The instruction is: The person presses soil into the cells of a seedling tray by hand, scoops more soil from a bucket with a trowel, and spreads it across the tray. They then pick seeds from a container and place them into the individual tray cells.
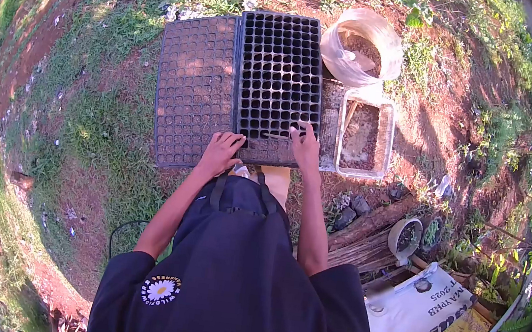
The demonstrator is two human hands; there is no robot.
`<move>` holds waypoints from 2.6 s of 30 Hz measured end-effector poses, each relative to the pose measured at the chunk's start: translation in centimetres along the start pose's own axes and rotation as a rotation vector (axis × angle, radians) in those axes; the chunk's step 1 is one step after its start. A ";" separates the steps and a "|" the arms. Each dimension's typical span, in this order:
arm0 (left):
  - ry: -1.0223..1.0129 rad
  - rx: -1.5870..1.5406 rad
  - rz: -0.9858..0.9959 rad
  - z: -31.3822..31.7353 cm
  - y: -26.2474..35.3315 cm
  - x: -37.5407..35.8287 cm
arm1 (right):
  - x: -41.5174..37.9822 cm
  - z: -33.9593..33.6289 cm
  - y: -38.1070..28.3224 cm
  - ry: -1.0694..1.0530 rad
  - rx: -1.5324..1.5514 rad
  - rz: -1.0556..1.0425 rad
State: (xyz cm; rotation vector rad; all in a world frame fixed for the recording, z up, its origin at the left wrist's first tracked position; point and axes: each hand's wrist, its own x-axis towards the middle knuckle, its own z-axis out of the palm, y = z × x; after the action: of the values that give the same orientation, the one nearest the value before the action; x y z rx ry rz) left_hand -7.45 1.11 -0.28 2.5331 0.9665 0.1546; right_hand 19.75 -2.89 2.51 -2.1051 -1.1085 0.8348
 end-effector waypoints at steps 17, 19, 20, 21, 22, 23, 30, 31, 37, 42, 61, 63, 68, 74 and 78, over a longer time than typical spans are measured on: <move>0.020 -0.022 -0.127 0.8 1.1 0.5 | 5.4 -8.6 18.5 0.324 -0.156 0.131; 0.028 -0.014 -0.148 1.0 1.4 0.6 | 6.0 -8.7 17.6 0.302 -0.120 0.155; 0.074 -0.018 -0.162 1.0 1.6 0.7 | 6.4 -8.6 17.0 0.304 -0.078 0.168; 0.121 -0.020 -0.176 0.7 1.9 0.9 | 7.0 -8.6 17.0 0.305 -0.035 0.181; 0.120 -0.018 -0.181 0.4 2.1 1.0 | 7.6 -8.4 17.0 0.304 -0.004 0.145; 0.130 -0.029 -0.191 0.1 2.3 1.3 | 8.0 -8.3 17.0 0.301 -0.001 0.145; 0.155 -0.032 -0.223 -0.4 2.7 2.4 | 9.4 -7.6 15.7 0.286 -0.039 0.140; 0.159 -0.029 -0.222 -0.3 2.6 2.5 | 9.4 -7.7 15.7 0.287 -0.037 0.137; 0.167 -0.027 -0.238 -0.1 2.5 3.1 | 10.3 -8.3 15.0 0.336 -0.126 0.029; 0.159 -0.025 -0.234 0.0 2.7 3.6 | 12.4 -8.2 14.6 0.243 -0.080 -0.042; 0.179 -0.050 -0.290 0.2 3.9 4.5 | 16.5 -7.9 14.3 0.396 -0.234 -0.021; 0.185 -0.049 -0.298 0.3 3.8 4.5 | 16.4 -9.1 13.5 0.237 -0.164 -0.005; 0.188 -0.047 -0.294 0.4 3.8 4.4 | 16.0 -8.7 14.1 0.382 -0.196 -0.139; 0.207 -0.071 -0.298 0.3 3.3 3.7 | 11.7 -9.1 10.1 0.542 0.175 -0.021; 0.244 -0.075 -0.297 0.3 2.5 3.1 | 5.7 -7.9 4.2 0.562 0.320 -0.035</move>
State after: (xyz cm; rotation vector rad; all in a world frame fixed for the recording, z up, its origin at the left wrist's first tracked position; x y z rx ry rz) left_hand -3.51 1.37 0.38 2.3061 1.3906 0.4093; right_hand 30.26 -1.66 2.84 -1.8707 -0.6593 0.3338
